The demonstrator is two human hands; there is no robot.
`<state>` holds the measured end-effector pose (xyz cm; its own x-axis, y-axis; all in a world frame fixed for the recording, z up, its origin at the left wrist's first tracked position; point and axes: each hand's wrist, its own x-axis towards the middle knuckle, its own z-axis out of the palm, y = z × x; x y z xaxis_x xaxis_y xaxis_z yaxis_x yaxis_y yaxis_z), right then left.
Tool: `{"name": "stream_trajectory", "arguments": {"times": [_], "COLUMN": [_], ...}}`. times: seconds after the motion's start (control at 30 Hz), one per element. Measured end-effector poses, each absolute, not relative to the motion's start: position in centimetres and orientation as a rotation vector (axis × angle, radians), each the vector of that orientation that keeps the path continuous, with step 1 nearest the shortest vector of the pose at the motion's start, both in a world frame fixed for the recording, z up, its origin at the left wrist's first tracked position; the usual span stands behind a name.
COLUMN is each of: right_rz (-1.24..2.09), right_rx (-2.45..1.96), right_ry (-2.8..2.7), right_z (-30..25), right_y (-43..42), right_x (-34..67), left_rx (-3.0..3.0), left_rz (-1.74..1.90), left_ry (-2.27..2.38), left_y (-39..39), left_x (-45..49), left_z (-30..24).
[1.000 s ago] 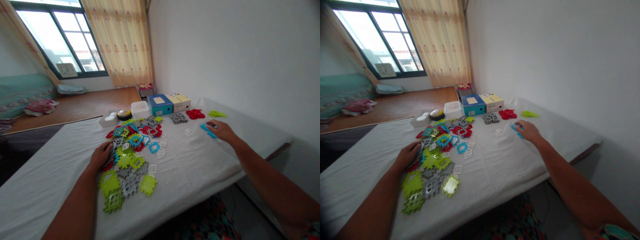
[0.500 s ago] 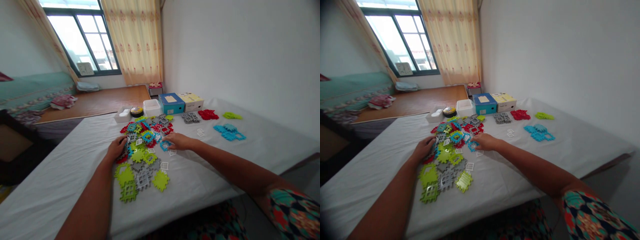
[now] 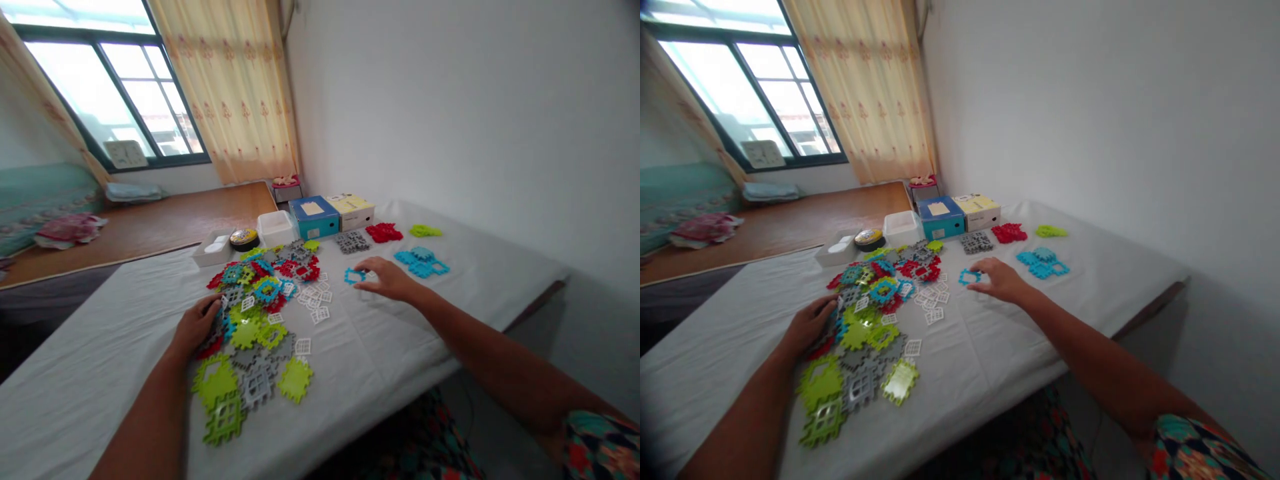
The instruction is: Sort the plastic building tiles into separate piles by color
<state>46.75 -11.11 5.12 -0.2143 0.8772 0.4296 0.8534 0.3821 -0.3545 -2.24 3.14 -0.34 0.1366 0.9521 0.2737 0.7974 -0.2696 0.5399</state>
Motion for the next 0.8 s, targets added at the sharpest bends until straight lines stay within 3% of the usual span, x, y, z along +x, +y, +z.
{"name": "stream_trajectory", "arguments": {"times": [0.23, 0.47, 0.6, 0.8], "right_rz": [-0.147, -0.151, -0.326, 0.136], "right_rx": [-2.376, -2.501, -2.203, -1.311], "right_ry": [-1.402, -1.379, -1.642, -2.299], "right_z": [2.1, 1.7, 3.4, 3.4], "right_y": [-15.6, -16.0, -13.3, -8.8], "right_x": [64.3, 65.2, 59.0, 41.9], "left_rx": [2.156, 2.162, 2.158, 2.146], "left_rz": [0.791, 0.796, 0.814, 0.852], "left_ry": [1.775, 1.776, 1.762, 1.718], "left_y": [3.3, 3.3, 2.7, 2.0], "left_x": [-2.1, -2.2, -1.6, -1.1], "left_z": [-0.2, -0.6, -0.4, -0.4]}}
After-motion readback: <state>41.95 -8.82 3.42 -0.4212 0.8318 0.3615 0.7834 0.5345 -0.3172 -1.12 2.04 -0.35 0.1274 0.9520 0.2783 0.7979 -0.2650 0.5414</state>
